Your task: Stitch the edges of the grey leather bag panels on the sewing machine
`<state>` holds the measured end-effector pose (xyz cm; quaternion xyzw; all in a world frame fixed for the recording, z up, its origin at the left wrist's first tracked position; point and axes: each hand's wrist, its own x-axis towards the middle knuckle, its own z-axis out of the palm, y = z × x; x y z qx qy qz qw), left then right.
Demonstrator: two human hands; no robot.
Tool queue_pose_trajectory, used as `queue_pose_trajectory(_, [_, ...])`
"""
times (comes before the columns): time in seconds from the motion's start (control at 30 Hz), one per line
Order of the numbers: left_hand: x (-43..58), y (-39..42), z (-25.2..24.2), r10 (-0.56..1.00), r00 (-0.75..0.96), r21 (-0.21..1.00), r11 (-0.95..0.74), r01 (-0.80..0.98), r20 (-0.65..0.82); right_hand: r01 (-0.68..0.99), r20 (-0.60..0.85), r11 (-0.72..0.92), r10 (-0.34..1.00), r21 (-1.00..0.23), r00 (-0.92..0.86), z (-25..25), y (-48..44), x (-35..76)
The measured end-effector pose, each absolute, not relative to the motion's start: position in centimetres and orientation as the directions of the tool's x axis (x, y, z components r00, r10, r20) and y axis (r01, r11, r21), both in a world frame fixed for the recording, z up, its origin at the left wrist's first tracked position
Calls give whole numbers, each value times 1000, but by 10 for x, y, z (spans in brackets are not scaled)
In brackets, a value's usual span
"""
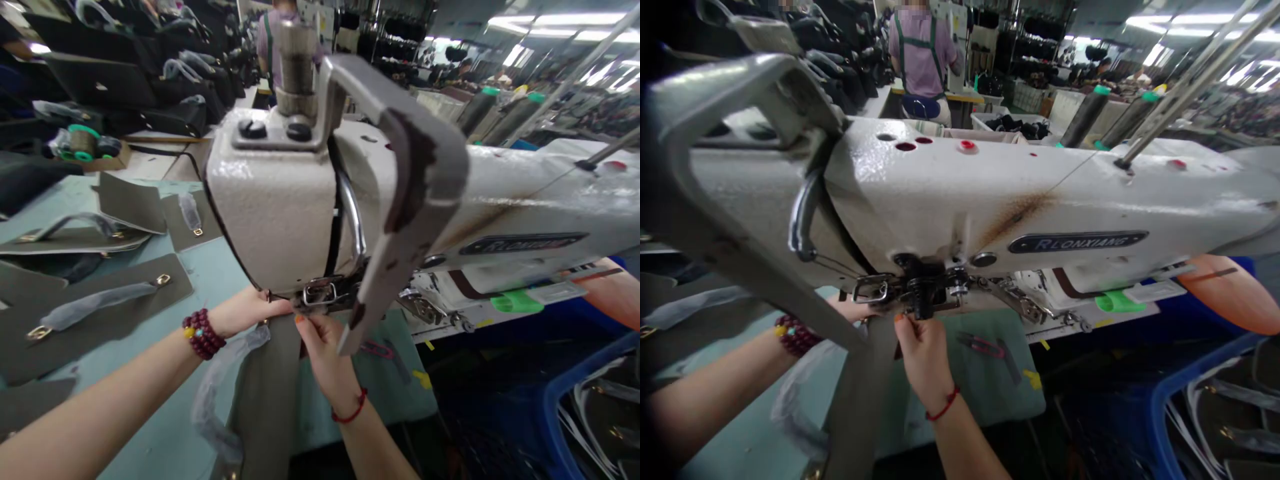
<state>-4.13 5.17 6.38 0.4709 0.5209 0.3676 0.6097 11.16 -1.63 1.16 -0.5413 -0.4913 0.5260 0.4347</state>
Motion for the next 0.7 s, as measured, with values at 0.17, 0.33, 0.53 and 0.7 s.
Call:
queue_pose_trajectory(0.17, [-43,40,32,864,421,956,292,32,-278,126,-142,-134,988,-983,-57,16,-13,118])
queue_pose_trajectory(0.33, [-49,41,23,849,434,953,281,112,-301,192,-133,-118,989,-974,-68,17,-11,121])
queue_pose_trajectory(0.53, [-51,39,28,823,444,932,349,95,-354,200,-106,-91,993,-976,-61,13,-13,122])
queue_pose_trajectory(0.7, [-50,39,23,825,433,924,377,58,-364,202,-104,-89,992,-975,-68,14,-13,123])
